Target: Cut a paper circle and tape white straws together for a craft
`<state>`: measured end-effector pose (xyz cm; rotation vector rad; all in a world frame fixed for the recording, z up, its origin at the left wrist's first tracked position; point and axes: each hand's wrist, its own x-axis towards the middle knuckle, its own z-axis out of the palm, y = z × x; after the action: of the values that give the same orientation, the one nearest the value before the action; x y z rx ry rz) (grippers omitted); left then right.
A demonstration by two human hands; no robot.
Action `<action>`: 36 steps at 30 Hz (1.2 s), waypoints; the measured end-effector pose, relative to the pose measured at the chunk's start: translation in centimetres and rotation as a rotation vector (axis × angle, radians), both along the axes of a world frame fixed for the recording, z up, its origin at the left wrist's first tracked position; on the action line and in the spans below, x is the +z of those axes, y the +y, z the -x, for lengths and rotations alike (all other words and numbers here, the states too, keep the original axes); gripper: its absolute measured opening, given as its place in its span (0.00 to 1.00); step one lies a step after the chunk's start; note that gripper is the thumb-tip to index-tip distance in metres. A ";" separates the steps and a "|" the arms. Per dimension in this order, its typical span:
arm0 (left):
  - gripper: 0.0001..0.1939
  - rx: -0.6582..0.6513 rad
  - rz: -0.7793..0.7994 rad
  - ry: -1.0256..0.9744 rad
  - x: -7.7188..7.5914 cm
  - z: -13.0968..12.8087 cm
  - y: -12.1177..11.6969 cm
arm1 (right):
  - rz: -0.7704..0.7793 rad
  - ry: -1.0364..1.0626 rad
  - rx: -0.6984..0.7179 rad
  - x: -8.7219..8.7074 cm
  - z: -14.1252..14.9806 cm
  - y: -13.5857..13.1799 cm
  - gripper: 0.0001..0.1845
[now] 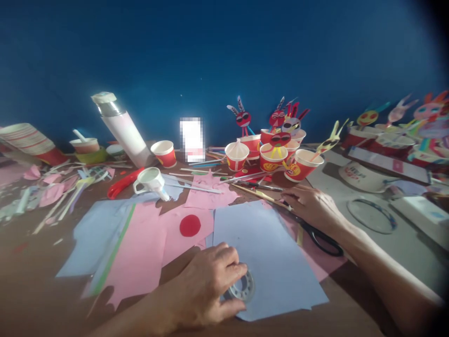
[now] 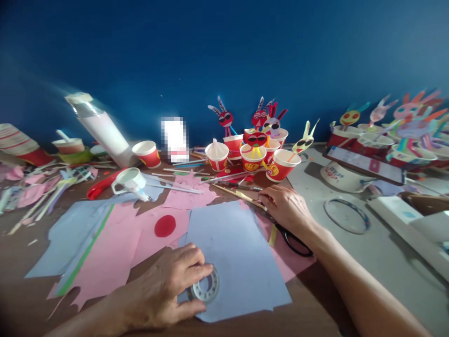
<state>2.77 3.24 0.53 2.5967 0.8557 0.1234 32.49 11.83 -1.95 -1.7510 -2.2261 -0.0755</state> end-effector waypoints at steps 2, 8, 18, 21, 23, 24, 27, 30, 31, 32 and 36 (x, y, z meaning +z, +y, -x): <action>0.14 -0.003 0.011 0.003 0.0 0.1 0.0 | 0.002 0.016 -0.021 -0.1 -0.1 0.1 0.12; 0.17 -0.008 0.054 -0.013 0.1 0.3 0.1 | 0.014 0.057 -0.070 0.0 -0.3 0.2 0.11; 0.14 0.002 0.078 -0.015 -0.1 0.2 0.2 | 0.094 0.077 -0.137 1.5 -1.8 0.3 0.12; 0.14 0.001 0.085 -0.022 -0.1 0.2 0.2 | 0.163 0.041 -0.124 1.3 -2.3 0.4 0.11; 0.14 0.002 0.085 -0.023 -0.1 0.2 0.2 | 0.208 0.016 -0.121 1.3 -2.4 0.5 0.10; 0.14 0.004 0.085 -0.022 -0.2 0.2 0.2 | 0.229 0.004 -0.122 1.3 -2.5 0.5 0.10; 0.14 0.012 0.089 -0.017 -0.2 0.2 0.2 | 0.290 -0.027 -0.135 1.5 -2.5 0.4 0.11; 0.15 0.015 0.093 -0.017 -0.2 0.1 0.2 | 0.343 -0.049 -0.149 1.8 -2.5 0.3 0.12; 0.15 0.017 0.092 -0.017 -0.2 0.1 0.2 | 0.360 -0.054 -0.150 1.9 -2.5 0.3 0.12; 0.15 0.017 0.092 -0.017 -0.2 0.1 0.2 | 0.374 -0.059 -0.151 1.9 -2.5 0.3 0.13; 0.14 0.014 0.089 -0.019 -0.2 0.1 0.1 | 0.396 -0.078 -0.146 1.9 -2.5 0.4 0.13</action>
<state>2.63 3.38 0.34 2.5031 0.8538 0.1113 34.99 12.20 -0.09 -2.1448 -2.2822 0.2894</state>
